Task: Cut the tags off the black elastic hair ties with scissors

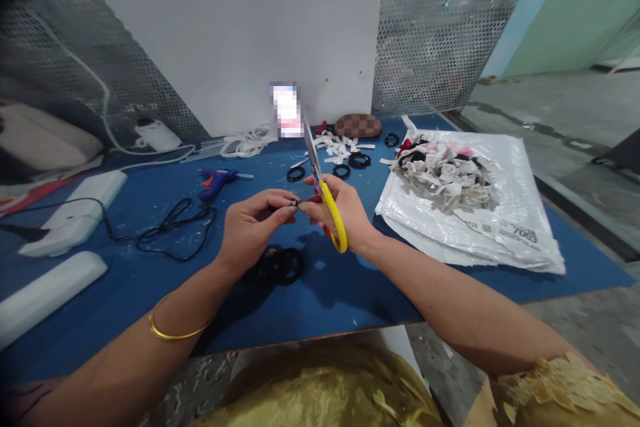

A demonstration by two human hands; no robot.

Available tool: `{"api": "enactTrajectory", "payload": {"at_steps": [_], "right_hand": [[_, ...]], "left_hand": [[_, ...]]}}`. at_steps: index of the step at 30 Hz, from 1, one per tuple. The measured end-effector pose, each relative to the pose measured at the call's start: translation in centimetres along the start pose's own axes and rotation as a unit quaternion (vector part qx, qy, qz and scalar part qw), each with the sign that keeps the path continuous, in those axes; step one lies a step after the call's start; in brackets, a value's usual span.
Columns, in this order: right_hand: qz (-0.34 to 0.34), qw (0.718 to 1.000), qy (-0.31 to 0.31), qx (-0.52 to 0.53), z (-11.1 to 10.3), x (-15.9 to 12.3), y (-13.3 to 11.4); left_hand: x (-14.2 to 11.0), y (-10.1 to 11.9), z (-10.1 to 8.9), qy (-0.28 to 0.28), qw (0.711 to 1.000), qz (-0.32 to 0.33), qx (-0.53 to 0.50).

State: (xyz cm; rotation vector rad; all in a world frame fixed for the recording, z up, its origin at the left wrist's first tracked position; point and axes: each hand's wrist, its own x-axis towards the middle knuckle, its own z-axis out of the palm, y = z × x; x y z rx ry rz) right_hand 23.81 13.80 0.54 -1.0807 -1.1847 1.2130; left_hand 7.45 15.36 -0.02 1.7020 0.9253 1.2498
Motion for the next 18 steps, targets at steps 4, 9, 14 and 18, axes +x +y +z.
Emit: {"api": "enactTrajectory", "payload": {"at_steps": [4,9,14,18], "right_hand": [[0.005,1.0,0.009,0.019,0.2,0.0,0.2],[-0.004,0.999,0.004,0.046,0.2,-0.1,0.3],[-0.017,1.0,-0.002,0.018,0.1,-0.1,0.2],[-0.012,1.0,-0.005,-0.003,0.1,-0.2,-0.2]], "left_hand": [[-0.3,-0.1,0.3,0.056,0.996,0.038,0.056],[-0.9,-0.4,0.8,0.026,0.991,0.073,0.111],[-1.3,0.0,0.9,0.026,0.99,0.052,0.131],[-1.0,0.6,0.8,0.041,0.996,-0.006,0.074]]}}
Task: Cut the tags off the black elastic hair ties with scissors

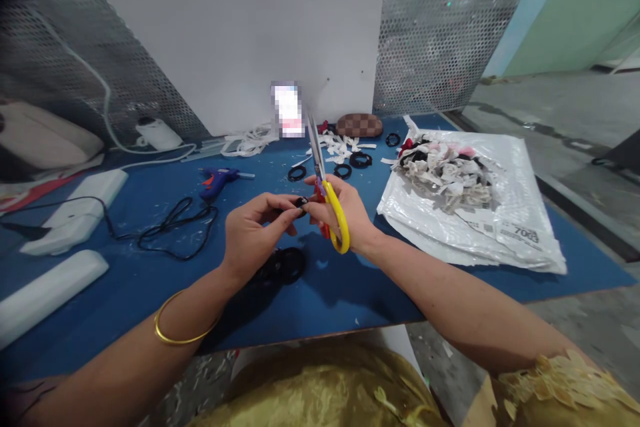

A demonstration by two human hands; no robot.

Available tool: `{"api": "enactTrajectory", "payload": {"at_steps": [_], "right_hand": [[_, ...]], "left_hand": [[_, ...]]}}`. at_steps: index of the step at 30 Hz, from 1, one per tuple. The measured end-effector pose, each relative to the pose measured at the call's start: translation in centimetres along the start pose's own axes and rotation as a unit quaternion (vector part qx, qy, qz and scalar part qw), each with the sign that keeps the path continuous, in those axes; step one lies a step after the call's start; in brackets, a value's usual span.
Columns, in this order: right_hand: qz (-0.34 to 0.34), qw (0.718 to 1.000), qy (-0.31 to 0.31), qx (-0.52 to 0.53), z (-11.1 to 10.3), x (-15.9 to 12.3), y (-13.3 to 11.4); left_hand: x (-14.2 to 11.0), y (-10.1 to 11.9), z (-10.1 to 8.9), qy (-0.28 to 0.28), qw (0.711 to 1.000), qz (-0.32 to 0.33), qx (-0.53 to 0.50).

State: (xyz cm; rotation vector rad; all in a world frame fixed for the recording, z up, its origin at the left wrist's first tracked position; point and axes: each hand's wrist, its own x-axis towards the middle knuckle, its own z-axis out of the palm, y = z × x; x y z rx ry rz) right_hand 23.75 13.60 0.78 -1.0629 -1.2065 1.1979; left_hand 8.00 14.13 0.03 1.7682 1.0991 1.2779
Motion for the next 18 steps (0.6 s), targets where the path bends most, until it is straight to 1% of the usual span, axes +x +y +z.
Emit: {"api": "enactTrajectory", "payload": {"at_steps": [4,7,9,13,18], "right_hand": [[-0.011,1.0,0.0,-0.005,-0.07,0.06,-0.02],[-0.011,1.0,-0.007,0.005,-0.16,0.21,0.29],[-0.007,1.0,-0.003,0.009,-0.2,0.32,0.47],[0.007,1.0,0.015,0.004,-0.17,0.44,0.63],[-0.004,1.0,0.001,0.018,-0.1,0.39,0.81]], "left_hand": [[0.56,0.11,-0.06,-0.015,0.99,-0.085,-0.109],[0.75,-0.23,-0.02,-0.038,0.971,-0.153,-0.177],[0.78,-0.52,0.0,-0.042,0.955,-0.193,-0.22],[0.74,-0.8,0.03,-0.042,0.931,-0.239,-0.275],[0.69,-0.67,0.03,-0.065,0.899,-0.288,-0.323]]}}
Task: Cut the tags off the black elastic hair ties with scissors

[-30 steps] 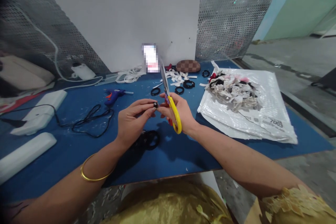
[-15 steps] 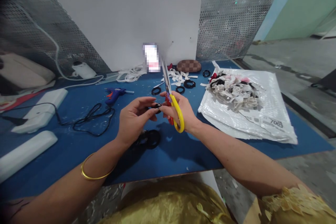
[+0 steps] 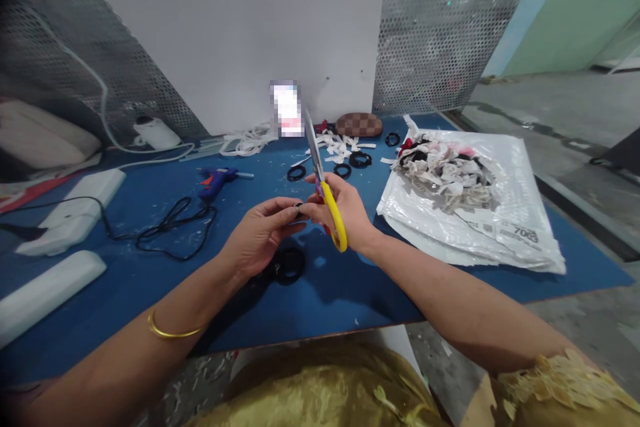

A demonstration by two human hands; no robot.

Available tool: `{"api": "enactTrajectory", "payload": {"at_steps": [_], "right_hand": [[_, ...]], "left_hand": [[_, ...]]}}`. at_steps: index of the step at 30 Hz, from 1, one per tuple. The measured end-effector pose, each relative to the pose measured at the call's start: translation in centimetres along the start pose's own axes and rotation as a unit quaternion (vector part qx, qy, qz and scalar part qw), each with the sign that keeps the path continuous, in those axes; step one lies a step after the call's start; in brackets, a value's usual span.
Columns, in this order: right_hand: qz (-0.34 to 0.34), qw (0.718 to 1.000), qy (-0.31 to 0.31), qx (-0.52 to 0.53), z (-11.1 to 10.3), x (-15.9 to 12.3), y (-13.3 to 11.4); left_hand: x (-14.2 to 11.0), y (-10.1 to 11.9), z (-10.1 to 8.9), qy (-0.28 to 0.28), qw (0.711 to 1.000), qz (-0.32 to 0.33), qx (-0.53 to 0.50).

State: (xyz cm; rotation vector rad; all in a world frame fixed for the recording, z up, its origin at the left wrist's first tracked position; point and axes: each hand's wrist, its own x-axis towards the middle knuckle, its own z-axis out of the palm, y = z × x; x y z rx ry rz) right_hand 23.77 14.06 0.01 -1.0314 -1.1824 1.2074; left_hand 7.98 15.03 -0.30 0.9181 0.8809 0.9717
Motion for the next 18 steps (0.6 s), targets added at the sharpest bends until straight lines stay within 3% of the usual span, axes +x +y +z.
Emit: {"api": "enactTrajectory", "payload": {"at_steps": [8,14,18], "right_hand": [[-0.005,1.0,-0.03,-0.006,-0.25,-0.1,-0.14],[0.003,1.0,0.012,-0.006,-0.06,0.02,-0.28],[-0.019,0.999,0.017,-0.032,-0.34,0.22,0.22]], "left_hand": [[0.02,0.15,-0.04,-0.018,0.999,-0.01,-0.039],[0.01,0.23,-0.12,-0.071,0.997,-0.003,-0.02],[-0.09,0.21,0.03,-0.045,0.998,0.032,0.0]]}}
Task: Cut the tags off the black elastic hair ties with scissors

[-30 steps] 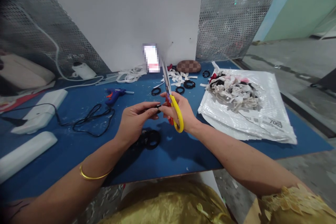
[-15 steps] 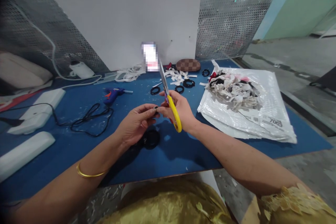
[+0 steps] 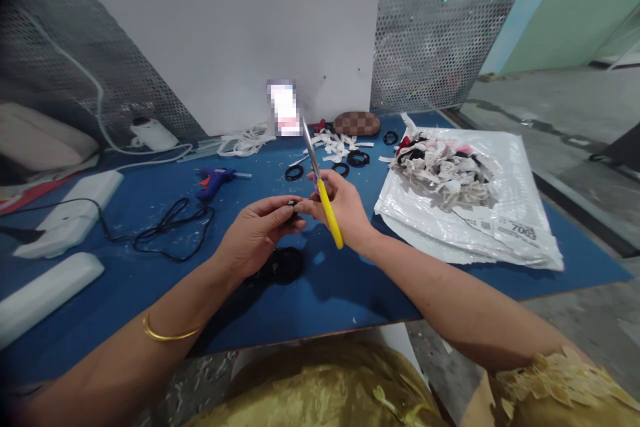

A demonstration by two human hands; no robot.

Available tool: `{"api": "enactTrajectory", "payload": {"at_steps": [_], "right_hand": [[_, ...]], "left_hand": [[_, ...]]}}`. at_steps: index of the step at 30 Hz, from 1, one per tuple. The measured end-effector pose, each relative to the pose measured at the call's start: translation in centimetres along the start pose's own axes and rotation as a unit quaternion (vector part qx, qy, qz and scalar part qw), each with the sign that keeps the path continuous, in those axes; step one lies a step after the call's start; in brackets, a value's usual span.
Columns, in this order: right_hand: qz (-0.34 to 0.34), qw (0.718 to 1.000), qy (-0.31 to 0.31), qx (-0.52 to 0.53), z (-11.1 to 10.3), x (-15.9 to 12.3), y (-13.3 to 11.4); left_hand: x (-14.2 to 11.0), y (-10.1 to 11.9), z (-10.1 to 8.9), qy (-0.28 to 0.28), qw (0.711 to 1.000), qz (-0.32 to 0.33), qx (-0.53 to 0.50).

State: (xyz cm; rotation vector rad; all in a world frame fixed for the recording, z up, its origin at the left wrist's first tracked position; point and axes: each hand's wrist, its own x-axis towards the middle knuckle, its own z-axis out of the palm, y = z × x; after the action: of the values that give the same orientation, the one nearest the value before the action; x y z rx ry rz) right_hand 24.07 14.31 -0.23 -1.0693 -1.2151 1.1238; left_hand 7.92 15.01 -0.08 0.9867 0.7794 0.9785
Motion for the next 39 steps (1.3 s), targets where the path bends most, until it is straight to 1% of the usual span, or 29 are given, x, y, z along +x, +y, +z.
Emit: {"api": "enactTrajectory", "payload": {"at_steps": [2,4,7,10,13,15,17,22,25,28,35,39], "right_hand": [[-0.032,0.999,0.0,-0.038,-0.3,0.1,0.3],[-0.066,0.992,0.001,-0.106,-0.6,0.2,0.4],[-0.105,0.966,-0.006,-0.236,-1.0,0.1,0.1],[-0.157,0.919,-0.019,-0.361,-1.4,-0.2,-0.9],[-0.237,0.849,-0.026,-0.472,-1.9,-0.3,-1.8],[-0.278,0.807,-0.025,-0.52,-2.1,-0.3,-2.1],[-0.292,0.784,-0.024,-0.547,-2.1,-0.2,-2.1],[-0.293,0.746,-0.017,-0.598,-2.0,-0.1,-1.7],[-0.281,0.732,-0.009,-0.62,-2.0,-0.2,-1.7],[-0.27,0.728,-0.016,-0.63,-2.0,-0.3,-1.8],[-0.253,0.728,-0.036,-0.636,-1.9,-0.4,-2.1],[-0.236,0.738,-0.059,-0.629,-1.9,-0.5,-2.2]], "left_hand": [[0.0,0.0,0.2,0.032,0.999,0.029,0.007],[-0.1,0.2,0.3,0.061,0.996,0.066,0.018],[-0.1,0.6,0.3,0.094,0.987,0.121,0.039],[0.1,1.5,0.0,0.121,0.978,0.164,0.05],[0.2,2.3,-0.5,0.135,0.968,0.206,0.042],[0.3,2.7,-0.8,0.138,0.962,0.231,0.041],[0.4,2.9,-1.0,0.141,0.958,0.247,0.047],[0.4,2.9,-1.2,0.168,0.947,0.267,0.057],[0.3,2.8,-1.3,0.168,0.946,0.27,0.071],[0.3,2.8,-1.3,0.172,0.941,0.274,0.1],[0.1,2.6,-1.6,0.199,0.911,0.305,0.19],[0.1,2.7,-1.6,0.196,0.904,0.31,0.222]]}}
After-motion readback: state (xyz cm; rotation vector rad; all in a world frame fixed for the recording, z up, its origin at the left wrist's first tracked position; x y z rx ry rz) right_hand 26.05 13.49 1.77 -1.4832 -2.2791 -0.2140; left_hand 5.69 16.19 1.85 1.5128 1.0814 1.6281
